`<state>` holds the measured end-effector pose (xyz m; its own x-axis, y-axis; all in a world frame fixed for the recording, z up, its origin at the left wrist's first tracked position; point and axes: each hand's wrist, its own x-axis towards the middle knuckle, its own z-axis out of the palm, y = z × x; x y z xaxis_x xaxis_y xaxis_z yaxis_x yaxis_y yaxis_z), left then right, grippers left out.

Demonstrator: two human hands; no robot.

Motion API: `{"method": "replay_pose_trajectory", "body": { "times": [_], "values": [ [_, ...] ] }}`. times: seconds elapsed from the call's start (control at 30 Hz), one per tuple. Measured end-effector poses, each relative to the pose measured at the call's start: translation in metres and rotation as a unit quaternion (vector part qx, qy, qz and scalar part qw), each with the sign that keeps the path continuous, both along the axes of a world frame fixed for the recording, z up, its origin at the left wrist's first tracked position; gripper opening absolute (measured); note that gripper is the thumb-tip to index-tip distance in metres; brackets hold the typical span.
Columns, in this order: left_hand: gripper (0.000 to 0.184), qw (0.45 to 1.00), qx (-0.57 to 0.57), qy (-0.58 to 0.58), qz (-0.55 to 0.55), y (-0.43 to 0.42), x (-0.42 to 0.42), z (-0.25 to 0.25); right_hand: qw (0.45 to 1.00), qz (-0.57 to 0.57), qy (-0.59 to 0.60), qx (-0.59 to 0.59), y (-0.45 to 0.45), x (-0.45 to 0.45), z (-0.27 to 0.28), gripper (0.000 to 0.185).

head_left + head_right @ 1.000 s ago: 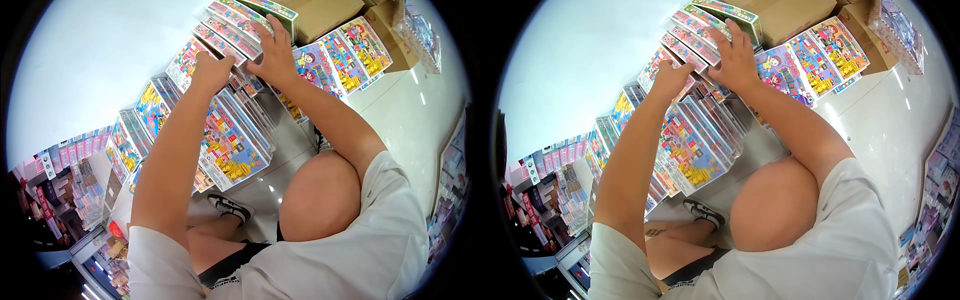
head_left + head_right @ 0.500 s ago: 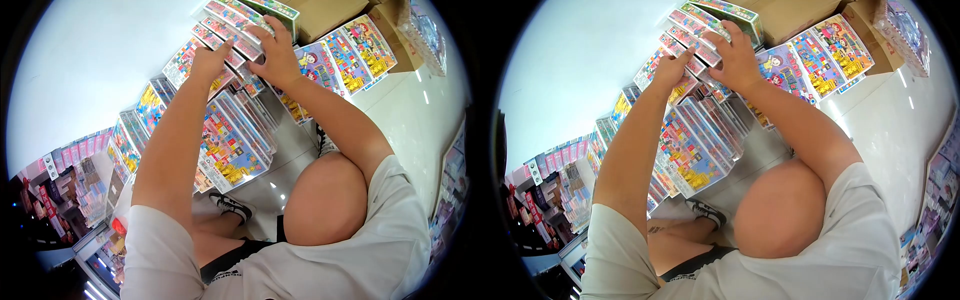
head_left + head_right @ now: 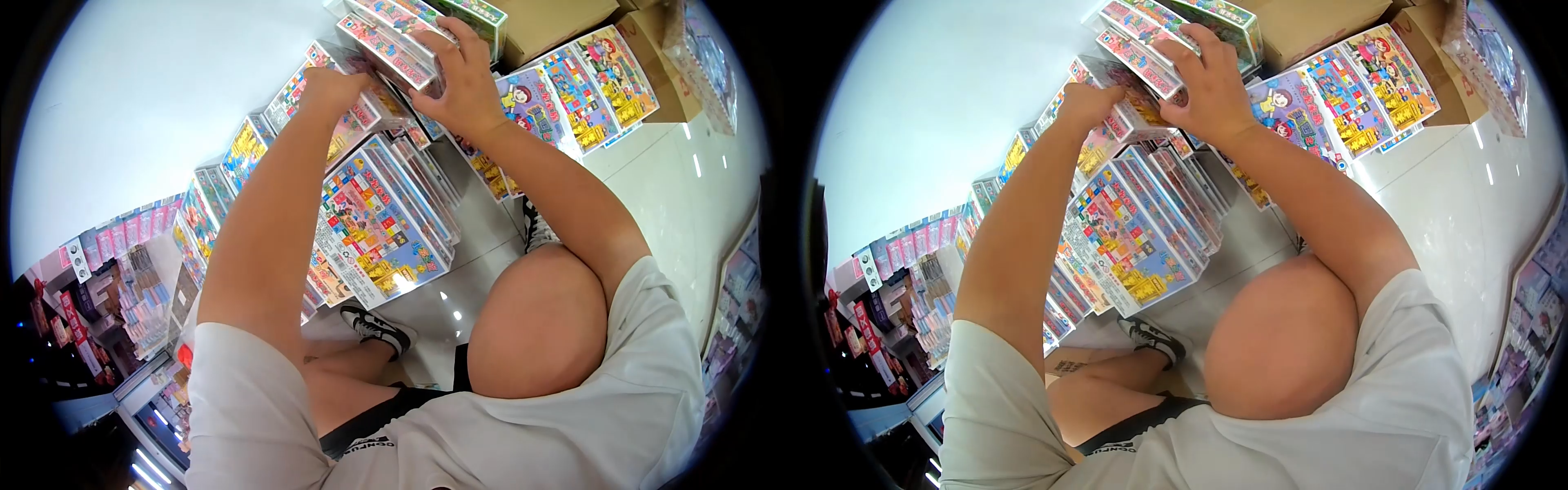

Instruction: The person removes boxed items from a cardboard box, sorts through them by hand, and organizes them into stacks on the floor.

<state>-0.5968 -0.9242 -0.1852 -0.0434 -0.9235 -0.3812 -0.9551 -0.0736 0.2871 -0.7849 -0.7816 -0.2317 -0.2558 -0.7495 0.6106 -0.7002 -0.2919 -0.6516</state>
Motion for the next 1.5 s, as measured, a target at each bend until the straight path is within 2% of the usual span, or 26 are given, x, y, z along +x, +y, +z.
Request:
{"method": "replay_pose_trajectory", "body": {
  "times": [0.1, 0.23, 0.33, 0.37, 0.43, 0.57, 0.67, 0.7, 0.8, 0.83, 0.93, 0.97, 1.0, 1.07, 1.1, 1.17, 1.2, 1.23, 1.33, 1.37, 1.4, 1.5],
  "values": [
    [0.05, 0.998, 0.057, 0.026, -0.003, -0.01, 0.008, 0.008, 1.0, -0.005, 0.014, -0.023, -0.002, 0.0, 0.0, 0.081],
    [0.049, 0.988, 0.063, 0.116, 0.077, -0.009, 0.023, 0.026, 0.999, -0.005, 0.025, -0.044, -0.004, -0.006, 0.003, 0.08],
    [0.046, 0.979, 0.078, 0.167, 0.085, -0.012, 0.055, 0.048, 0.998, -0.014, 0.005, -0.068, -0.001, -0.008, 0.016, 0.073],
    [0.045, 0.973, 0.076, 0.195, 0.101, -0.009, 0.065, 0.057, 0.999, 0.003, 0.047, -0.005, 0.005, -0.013, 0.027, 0.07],
    [0.043, 0.956, 0.07, 0.252, 0.132, 0.003, 0.081, 0.074, 0.999, 0.004, 0.035, -0.016, 0.005, -0.013, 0.033, 0.075],
    [0.041, 0.939, 0.088, 0.276, 0.186, 0.021, 0.109, 0.076, 0.999, 0.011, 0.038, -0.026, 0.003, -0.012, 0.036, 0.076],
    [0.049, 0.966, 0.011, 0.187, 0.177, 0.025, 0.119, 0.056, 0.997, 0.016, 0.055, -0.055, 0.004, -0.008, 0.048, 0.075],
    [0.058, 0.977, -0.046, 0.128, 0.167, 0.028, 0.115, 0.054, 0.995, 0.026, 0.057, -0.076, 0.004, -0.006, 0.056, 0.072],
    [0.067, 0.98, -0.191, -0.051, 0.031, 0.04, 0.125, 0.029, 0.984, 0.08, 0.094, -0.131, 0.009, 0.003, 0.082, 0.07],
    [0.067, 0.981, -0.181, -0.056, 0.035, 0.054, 0.109, 0.044, 0.974, 0.08, 0.135, -0.163, 0.005, 0.01, 0.084, 0.065],
    [0.066, 0.977, -0.152, 0.1, 0.108, 0.046, 0.126, 0.031, 0.941, 0.103, 0.219, -0.235, -0.005, 0.05, 0.086, 0.061],
    [0.056, 0.94, -0.108, 0.261, 0.194, 0.038, 0.139, 0.027, 0.931, 0.128, 0.228, -0.256, -0.007, 0.064, 0.087, 0.058],
    [0.054, 0.908, -0.063, 0.367, 0.194, 0.044, 0.138, 0.035, 0.919, 0.152, 0.236, -0.276, -0.009, 0.077, 0.088, 0.055],
    [0.054, 0.804, 0.029, 0.562, 0.19, 0.07, 0.123, 0.072, 0.91, 0.175, 0.234, -0.294, -0.012, 0.095, 0.093, 0.054],
    [0.059, 0.795, 0.001, 0.566, 0.219, 0.082, 0.11, 0.083, 0.912, 0.175, 0.225, -0.294, -0.015, 0.101, 0.096, 0.055],
    [0.057, 0.737, 0.029, 0.614, 0.283, 0.098, 0.103, 0.106, 0.913, 0.197, 0.197, -0.297, -0.024, 0.112, 0.098, 0.055],
    [0.055, 0.705, 0.044, 0.635, 0.313, 0.103, 0.101, 0.113, 0.914, 0.237, 0.202, -0.259, -0.025, 0.114, 0.096, 0.055],
    [0.057, 0.702, 0.07, 0.627, 0.33, 0.103, 0.102, 0.117, 0.913, 0.274, 0.206, -0.219, -0.024, 0.116, 0.094, 0.054],
    [0.058, 0.813, 0.106, 0.525, 0.227, 0.09, 0.112, 0.091, 0.908, 0.334, 0.201, -0.151, -0.017, 0.113, 0.086, 0.057],
    [0.055, 0.851, 0.095, 0.491, 0.159, 0.095, 0.113, 0.084, 0.909, 0.351, 0.187, -0.121, -0.013, 0.111, 0.086, 0.058],
    [0.054, 0.841, 0.103, 0.498, 0.185, 0.092, 0.109, 0.084, 0.909, 0.367, 0.174, -0.093, -0.011, 0.107, 0.086, 0.058],
    [0.048, 0.809, 0.12, 0.514, 0.257, 0.091, 0.091, 0.094, 0.988, 0.093, 0.075, -0.098, -0.019, 0.075, 0.073, 0.059]
  ]
}}
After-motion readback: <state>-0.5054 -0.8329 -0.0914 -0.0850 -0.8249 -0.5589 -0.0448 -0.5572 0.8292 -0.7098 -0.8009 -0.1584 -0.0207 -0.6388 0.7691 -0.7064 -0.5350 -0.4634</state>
